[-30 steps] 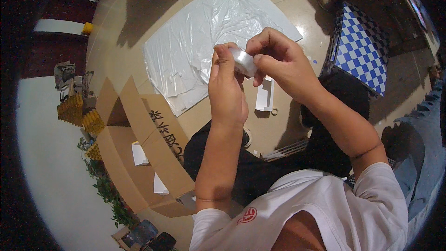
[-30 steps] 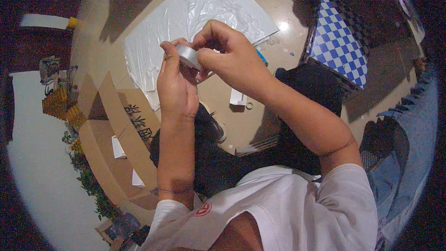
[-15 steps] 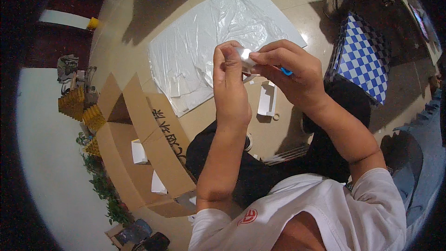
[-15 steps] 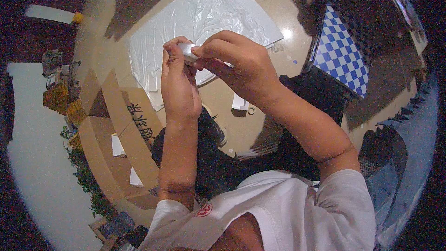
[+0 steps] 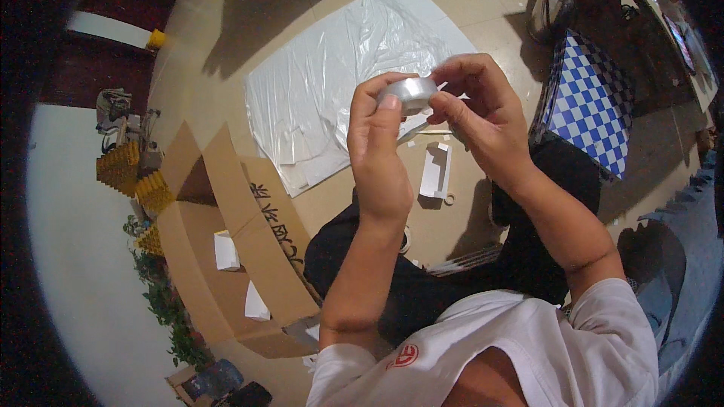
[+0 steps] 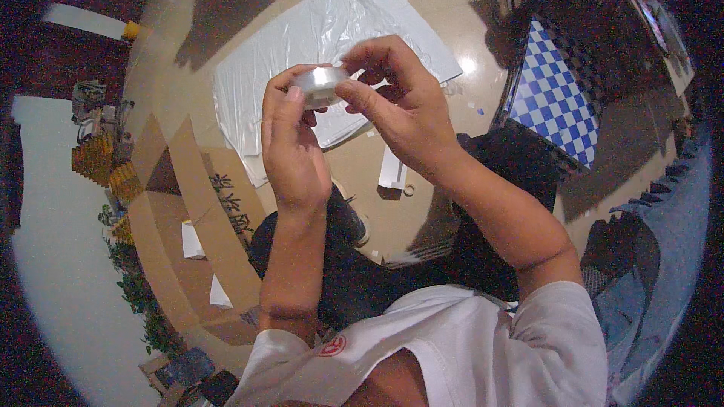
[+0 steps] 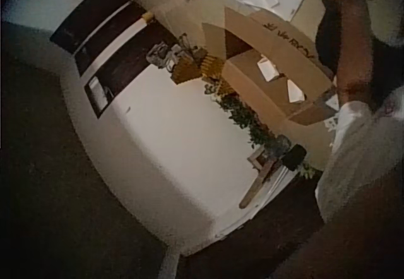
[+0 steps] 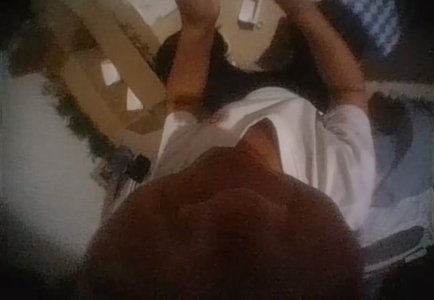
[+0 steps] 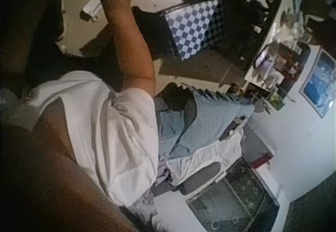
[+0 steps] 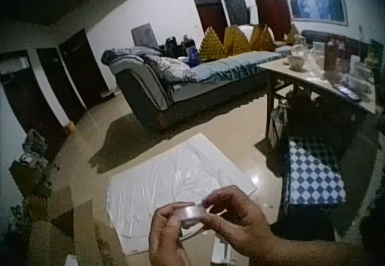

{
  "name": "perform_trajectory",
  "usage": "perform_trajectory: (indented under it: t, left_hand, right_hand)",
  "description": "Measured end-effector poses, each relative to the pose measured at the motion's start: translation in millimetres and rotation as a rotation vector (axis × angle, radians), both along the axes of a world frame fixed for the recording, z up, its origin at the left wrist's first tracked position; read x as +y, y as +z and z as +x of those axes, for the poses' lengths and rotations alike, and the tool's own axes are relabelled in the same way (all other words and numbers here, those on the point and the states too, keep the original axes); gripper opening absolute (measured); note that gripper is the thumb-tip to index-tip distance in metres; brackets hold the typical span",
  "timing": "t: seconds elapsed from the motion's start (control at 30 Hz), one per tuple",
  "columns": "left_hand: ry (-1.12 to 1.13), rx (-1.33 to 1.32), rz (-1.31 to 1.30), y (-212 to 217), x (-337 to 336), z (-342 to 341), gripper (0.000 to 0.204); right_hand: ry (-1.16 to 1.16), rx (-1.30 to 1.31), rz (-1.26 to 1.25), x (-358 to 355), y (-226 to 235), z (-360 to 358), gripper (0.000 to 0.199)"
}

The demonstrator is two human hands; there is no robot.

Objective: The person opens a small rectangular box using a blue utility knife, removes a roll of clear tape, and inspects it by turning it over in their hands.

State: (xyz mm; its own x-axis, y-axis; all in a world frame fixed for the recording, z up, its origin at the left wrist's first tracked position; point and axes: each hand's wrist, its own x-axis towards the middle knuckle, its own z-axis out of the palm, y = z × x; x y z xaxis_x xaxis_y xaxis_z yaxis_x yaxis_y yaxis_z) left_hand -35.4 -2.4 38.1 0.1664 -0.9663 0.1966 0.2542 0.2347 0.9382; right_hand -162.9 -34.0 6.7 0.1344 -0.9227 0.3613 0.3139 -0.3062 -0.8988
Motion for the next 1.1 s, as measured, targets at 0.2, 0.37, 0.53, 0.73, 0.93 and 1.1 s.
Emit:
perform_trajectory:
  t: [0.2, 0.37, 0.53, 0.73, 0.93, 1.1]
  left_hand:
    - [-0.014, -0.002, 0.013, 3, 3, 1, 0.032]
    - [-0.018, 0.037, 0.013, 4, 3, 3, 0.032]
    - [-0.018, 0.068, 0.061, -1, 0, 4, 0.03]
    - [-0.099, 0.234, 0.257, -12, -3, 18, 0.021]
    - [-0.105, 0.404, 0.283, -23, -5, 23, 0.013]
    - [-0.074, 0.443, 0.311, -36, -10, 16, 0.018]
  right_hand:
    - [0.059, -0.005, 0.024, -2, -1, 0, 0.024]
    - [0.102, -0.076, 0.077, -1, 0, 2, 0.023]
    - [0.126, -0.067, 0.108, -2, -5, 1, 0.022]
    - [0.092, 0.031, 0.09, -1, -7, 3, 0.021]
    - [0.05, 0.153, 0.03, 0, -8, 4, 0.02]
    - [0.022, 0.316, -0.108, -1, -13, 2, 0.023]
